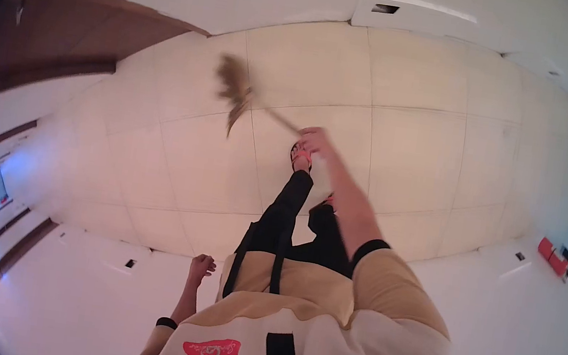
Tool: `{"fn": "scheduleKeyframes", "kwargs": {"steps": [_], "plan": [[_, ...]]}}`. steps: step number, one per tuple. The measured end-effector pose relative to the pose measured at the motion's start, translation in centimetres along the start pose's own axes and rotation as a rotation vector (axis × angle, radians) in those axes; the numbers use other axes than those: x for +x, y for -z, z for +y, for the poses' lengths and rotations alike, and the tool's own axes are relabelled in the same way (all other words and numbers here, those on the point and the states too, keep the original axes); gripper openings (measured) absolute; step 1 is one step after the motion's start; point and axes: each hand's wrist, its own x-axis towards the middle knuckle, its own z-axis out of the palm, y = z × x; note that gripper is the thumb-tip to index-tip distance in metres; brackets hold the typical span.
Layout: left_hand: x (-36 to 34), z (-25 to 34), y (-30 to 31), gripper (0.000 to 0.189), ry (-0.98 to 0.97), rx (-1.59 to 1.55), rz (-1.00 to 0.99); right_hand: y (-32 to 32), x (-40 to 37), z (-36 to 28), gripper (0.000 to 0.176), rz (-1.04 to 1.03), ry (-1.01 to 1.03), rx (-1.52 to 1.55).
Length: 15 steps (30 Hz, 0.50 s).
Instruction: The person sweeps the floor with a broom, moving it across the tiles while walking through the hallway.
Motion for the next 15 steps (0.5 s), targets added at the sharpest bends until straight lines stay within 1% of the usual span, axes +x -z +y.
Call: {"fn": "scheduleKeyframes", "kwargs": {"steps": [1,2,3,4,5,6,7,8,10,11,12,13,14,15], "plan": [[0.4,-0.1,0.8,0.020,-0.002,0.021,0.013,-0.4,-3.8,-7.2,0.036,0.246,-0.154,-0.425],[0.7,-0.5,1.6,0.020,0.002,0.005,-0.006,4.0,-5.6,-8.9,0.033,0.290,-0.072,-0.288],[1.1,-0.3,2.0,0.020,0.000,-0.010,-0.028,7.4,-9.1,-11.7,0.029,0.344,0.010,-0.112],[1.2,0.1,2.2,0.019,0.005,0.011,-0.043,11.5,-12.2,-13.7,0.025,0.492,0.012,-0.196],[1.8,0.7,2.4,0.019,0.010,0.030,-0.073,14.2,-15.7,-15.8,0.025,0.590,0.059,-0.127],[2.3,1.4,2.4,0.019,-0.015,0.056,-0.092,15.9,-18.7,-17.9,0.025,0.771,0.050,-0.164],[2.6,2.8,2.1,0.020,-0.044,0.080,-0.110,18.0,-21.0,-19.0,0.023,0.884,0.086,-0.271],[3.2,4.5,1.5,0.020,-0.109,0.100,-0.109,17.0,-23.4,-20.9,0.019,1.084,0.063,-0.382],[4.2,8.6,0.7,0.021,-0.216,0.162,-0.109,16.9,-26.5,-20.5,0.017,1.149,0.241,-0.330],[4.8,11.0,0.5,0.021,-0.248,0.192,-0.140,16.7,-28.3,-19.5,0.016,1.187,0.327,-0.296],[4.7,13.7,0.1,0.020,-0.289,0.190,-0.138,15.9,-30.3,-17.6,0.015,1.206,0.356,-0.359],[4.5,16.5,-0.6,0.019,-0.337,0.184,-0.139,13.5,-32.8,-16.5,0.016,1.223,0.293,-0.428],[4.9,18.6,-1.1,0.019,-0.388,0.206,-0.144,8.3,-35.7,-16.5,0.015,1.197,0.262,-0.322],[5.3,20.6,-1.4,0.019,-0.439,0.225,-0.150,6.5,-38.2,-14.7,0.017,1.090,0.199,-0.283]]}}
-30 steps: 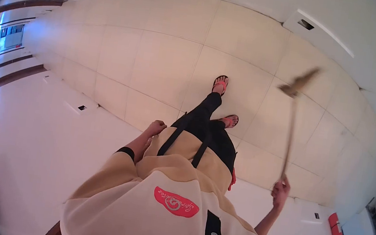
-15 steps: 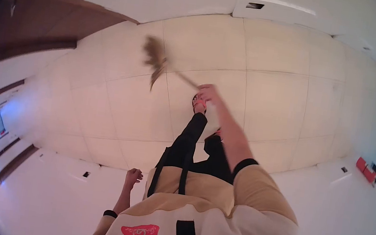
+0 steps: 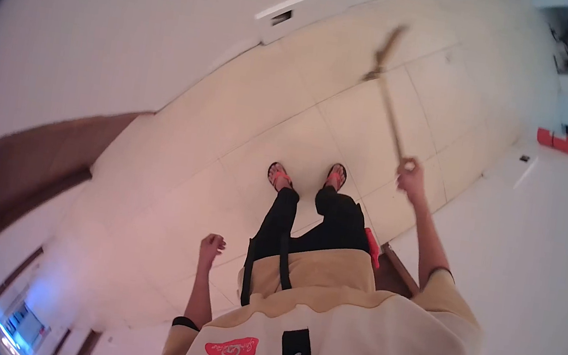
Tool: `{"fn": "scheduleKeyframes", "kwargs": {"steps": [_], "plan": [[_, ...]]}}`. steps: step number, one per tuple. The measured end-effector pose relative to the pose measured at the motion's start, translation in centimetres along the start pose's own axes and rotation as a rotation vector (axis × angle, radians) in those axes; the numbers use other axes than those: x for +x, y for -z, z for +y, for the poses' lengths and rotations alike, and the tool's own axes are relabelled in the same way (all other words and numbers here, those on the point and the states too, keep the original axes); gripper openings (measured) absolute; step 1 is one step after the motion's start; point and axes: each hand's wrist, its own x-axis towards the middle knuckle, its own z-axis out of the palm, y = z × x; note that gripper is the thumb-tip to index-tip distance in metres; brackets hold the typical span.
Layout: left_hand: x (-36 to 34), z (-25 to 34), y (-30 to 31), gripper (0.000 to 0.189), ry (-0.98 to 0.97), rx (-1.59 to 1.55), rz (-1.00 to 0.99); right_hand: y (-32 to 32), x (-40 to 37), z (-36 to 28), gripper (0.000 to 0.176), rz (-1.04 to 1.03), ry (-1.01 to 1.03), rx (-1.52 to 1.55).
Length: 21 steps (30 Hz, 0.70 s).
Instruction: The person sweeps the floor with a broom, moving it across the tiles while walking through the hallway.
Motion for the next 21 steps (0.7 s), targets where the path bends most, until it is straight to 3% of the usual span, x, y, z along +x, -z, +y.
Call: {"fn": "scheduleKeyframes", "kwargs": {"steps": [4,7,8,10,12,14,15,17,18,19,21], "plan": [[4.8,10.9,0.3,0.018,-0.260,0.252,-0.031,-1.9,-10.5,-0.3,0.032,-0.424,-0.166,-0.012],[8.5,23.5,-1.6,0.018,-0.561,0.453,-0.016,-8.8,-8.4,5.1,0.030,-0.601,-0.071,-0.123],[9.5,28.7,-2.3,0.020,-0.672,0.495,0.007,-11.1,-7.3,4.4,0.029,-0.632,-0.103,-0.117],[8.5,40.1,-5.1,0.019,-0.921,0.650,0.071,-14.6,-3.2,5.5,0.020,-0.712,0.019,-0.225],[5.0,51.3,-9.2,0.016,-1.094,0.818,0.251,-17.0,2.5,7.4,0.014,-0.700,0.146,-0.334],[3.1,62.1,-11.7,0.013,-1.291,0.935,0.450,-15.5,9.8,7.0,0.009,-0.696,0.016,-0.267],[1.1,67.5,-13.4,0.016,-1.531,1.066,0.583,-14.4,14.6,6.8,0.009,-0.705,-0.037,-0.284],[-1.8,78.0,-16.1,0.027,-1.736,1.242,0.751,-8.8,22.5,4.6,0.009,-0.498,0.007,-0.241],[-3.8,82.2,-18.0,0.032,-1.832,1.338,1.008,-4.8,25.7,2.0,0.009,-0.430,-0.074,-0.180],[-6.0,85.6,-20.5,0.038,-1.735,1.403,1.236,-1.0,29.5,0.5,0.009,-0.424,-0.145,-0.090],[-8.8,92.6,-23.6,0.047,-1.886,1.488,1.486,5.8,36.1,-1.9,0.013,-0.296,-0.114,0.113]]}}
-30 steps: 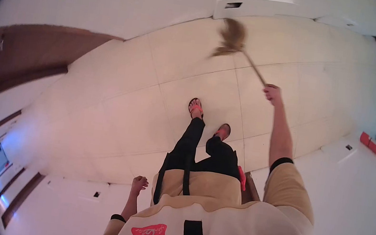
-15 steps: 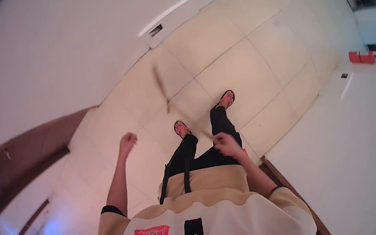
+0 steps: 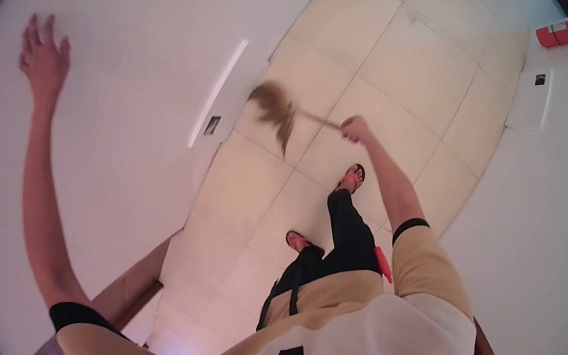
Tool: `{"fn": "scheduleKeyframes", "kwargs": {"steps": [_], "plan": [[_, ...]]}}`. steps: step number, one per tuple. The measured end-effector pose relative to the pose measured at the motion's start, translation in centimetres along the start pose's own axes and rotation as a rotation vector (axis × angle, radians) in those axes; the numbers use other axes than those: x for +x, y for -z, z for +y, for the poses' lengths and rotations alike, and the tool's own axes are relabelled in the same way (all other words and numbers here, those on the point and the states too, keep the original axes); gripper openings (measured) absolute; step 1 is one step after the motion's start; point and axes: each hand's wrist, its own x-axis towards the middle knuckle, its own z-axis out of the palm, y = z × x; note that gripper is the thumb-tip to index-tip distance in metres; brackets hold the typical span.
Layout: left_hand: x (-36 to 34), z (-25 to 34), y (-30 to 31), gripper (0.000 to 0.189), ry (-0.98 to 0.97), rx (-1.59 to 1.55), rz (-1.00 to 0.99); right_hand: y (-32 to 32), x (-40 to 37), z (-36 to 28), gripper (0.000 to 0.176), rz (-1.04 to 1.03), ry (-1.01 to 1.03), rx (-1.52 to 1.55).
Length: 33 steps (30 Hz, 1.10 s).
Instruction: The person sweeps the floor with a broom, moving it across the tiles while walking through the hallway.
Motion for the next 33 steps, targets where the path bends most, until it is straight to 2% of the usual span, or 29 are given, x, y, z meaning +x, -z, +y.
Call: {"fn": "scheduleKeyframes", "kwargs": {"steps": [3,6,8,9,11,12,15,17,18,21,22,24,26,29,31,33], "plan": [[7.9,0.3,-0.1,0.049,-0.147,0.295,-0.025,8.7,5.2,-5.7,0.018,0.345,0.003,0.113],[8.7,1.9,-1.9,0.050,-0.065,0.278,0.140,11.2,8.0,-9.1,0.015,0.879,0.183,-0.214],[10.2,6.2,2.6,0.051,0.031,0.711,-0.357,9.8,4.0,-11.7,0.019,0.824,0.185,0.044],[11.5,7.6,4.2,0.051,0.113,0.922,-0.587,8.9,3.5,-11.0,0.019,0.862,0.234,0.132],[11.8,7.0,4.4,0.052,0.129,0.899,-0.616,5.2,-3.6,-10.6,0.019,0.719,0.179,0.383],[11.6,6.9,3.8,0.052,0.142,0.885,-0.628,4.6,-7.5,-13.7,0.019,0.548,0.099,0.544],[9.2,2.3,-1.5,0.052,-0.042,0.240,0.113,4.4,-0.4,-14.6,0.020,0.401,0.181,0.550],[9.1,2.5,-1.3,0.052,-0.081,0.202,0.149,6.8,10.0,-14.8,0.022,0.430,0.207,0.222],[9.4,2.8,-1.2,0.052,-0.103,0.186,0.166,8.6,12.6,-16.4,0.019,0.546,0.222,0.179],[11.9,7.4,2.6,0.053,0.177,0.903,-0.660,10.5,15.8,-17.3,0.016,0.895,0.238,0.181],[11.4,6.1,1.8,0.053,0.084,0.697,-0.410,10.8,15.4,-17.8,0.016,1.019,0.246,0.207],[9.6,2.6,-1.2,0.053,-0.078,0.264,0.091,9.7,10.5,-16.1,0.016,0.950,0.308,0.508],[10.0,2.8,-1.0,0.052,-0.088,0.252,0.117,8.9,1.7,-16.4,0.022,0.659,0.202,0.619],[9.9,3.3,-0.5,0.052,-0.082,0.252,0.111,9.6,0.5,-15.1,0.020,0.409,0.117,0.696],[9.8,3.4,-0.4,0.052,-0.076,0.251,0.107,11.9,5.7,-13.5,0.024,0.358,0.109,0.632],[9.6,3.4,-0.7,0.053,-0.083,0.240,0.107,16.0,11.4,-12.9,0.026,0.468,0.086,0.068]]}}
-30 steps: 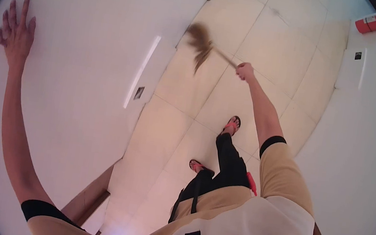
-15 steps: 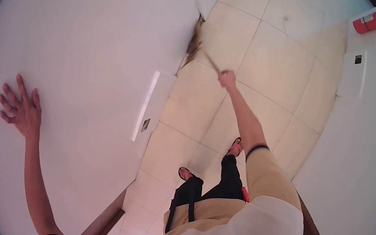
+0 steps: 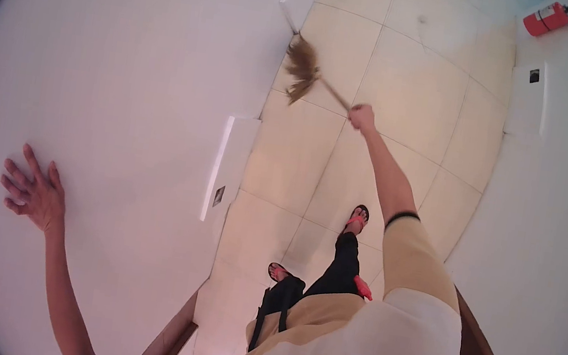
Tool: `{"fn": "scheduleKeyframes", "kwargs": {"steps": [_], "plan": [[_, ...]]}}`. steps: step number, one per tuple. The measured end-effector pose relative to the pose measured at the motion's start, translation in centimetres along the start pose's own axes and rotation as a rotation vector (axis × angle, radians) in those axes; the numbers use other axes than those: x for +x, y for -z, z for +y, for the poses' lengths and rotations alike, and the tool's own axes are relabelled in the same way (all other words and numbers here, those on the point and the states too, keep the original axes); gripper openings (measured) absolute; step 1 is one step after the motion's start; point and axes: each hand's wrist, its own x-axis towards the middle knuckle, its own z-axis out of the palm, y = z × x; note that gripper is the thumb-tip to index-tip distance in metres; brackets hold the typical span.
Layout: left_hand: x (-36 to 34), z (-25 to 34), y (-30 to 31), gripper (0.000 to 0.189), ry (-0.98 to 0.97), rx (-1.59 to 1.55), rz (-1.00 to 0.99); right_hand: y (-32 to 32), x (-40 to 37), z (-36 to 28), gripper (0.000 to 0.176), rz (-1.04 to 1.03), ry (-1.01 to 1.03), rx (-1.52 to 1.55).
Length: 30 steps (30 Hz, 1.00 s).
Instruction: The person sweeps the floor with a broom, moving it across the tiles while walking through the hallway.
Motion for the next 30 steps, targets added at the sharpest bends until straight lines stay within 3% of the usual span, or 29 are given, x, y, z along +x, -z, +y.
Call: {"fn": "scheduleKeyframes", "kwargs": {"steps": [2,5,7,9,12,14,17,19,20,21,22,24,25,27,30], "plan": [[0.0,0.2,-0.1,0.053,0.010,-0.002,0.009,1.4,1.8,-1.3,0.025,0.300,-0.043,-0.031],[0.6,0.1,1.0,0.053,0.005,-0.031,0.035,2.5,-1.9,-2.3,0.020,0.657,0.087,-0.021],[0.3,-0.2,0.7,0.053,0.016,-0.032,0.029,4.2,-6.8,-0.4,0.017,0.605,0.102,0.092],[-0.2,-0.4,0.2,0.053,0.040,0.004,-0.012,5.2,-14.1,2.7,0.017,0.568,0.251,-0.022],[3.7,2.7,5.6,0.052,0.135,0.562,-0.831,4.8,-25.3,4.5,0.021,0.173,0.043,0.217],[3.9,2.7,6.2,0.052,0.119,0.546,-0.823,2.1,-28.9,7.5,0.024,0.025,0.039,0.267],[3.3,2.1,6.2,0.051,0.114,0.519,-0.776,0.6,-28.2,8.5,0.024,-0.227,-0.221,0.254],[2.5,1.8,5.7,0.052,0.096,0.511,-0.720,1.1,-23.6,11.0,0.025,-0.284,-0.170,-0.004],[2.0,1.5,5.2,0.052,0.090,0.515,-0.687,2.1,-20.4,12.4,0.022,-0.303,-0.236,-0.035],[2.0,1.5,5.0,0.052,0.087,0.520,-0.651,3.8,-17.8,12.8,0.016,-0.197,-0.158,-0.058],[2.2,1.4,5.3,0.052,0.085,0.539,-0.649,4.8,-13.3,15.4,0.016,-0.038,0.116,-0.365],[2.1,2.1,5.7,0.052,0.076,0.566,-0.653,8.2,-9.7,14.2,0.013,0.378,0.076,-0.398],[1.9,2.2,5.9,0.053,0.068,0.581,-0.643,10.0,-10.1,12.5,0.010,0.442,0.124,-0.400],[1.7,2.0,5.1,0.053,0.068,0.605,-0.618,11.5,-10.5,11.4,0.021,0.495,0.162,-0.201],[-0.3,-0.1,0.7,0.054,0.011,-0.091,0.068,14.7,-17.7,11.6,0.026,0.540,0.164,0.109]]}}
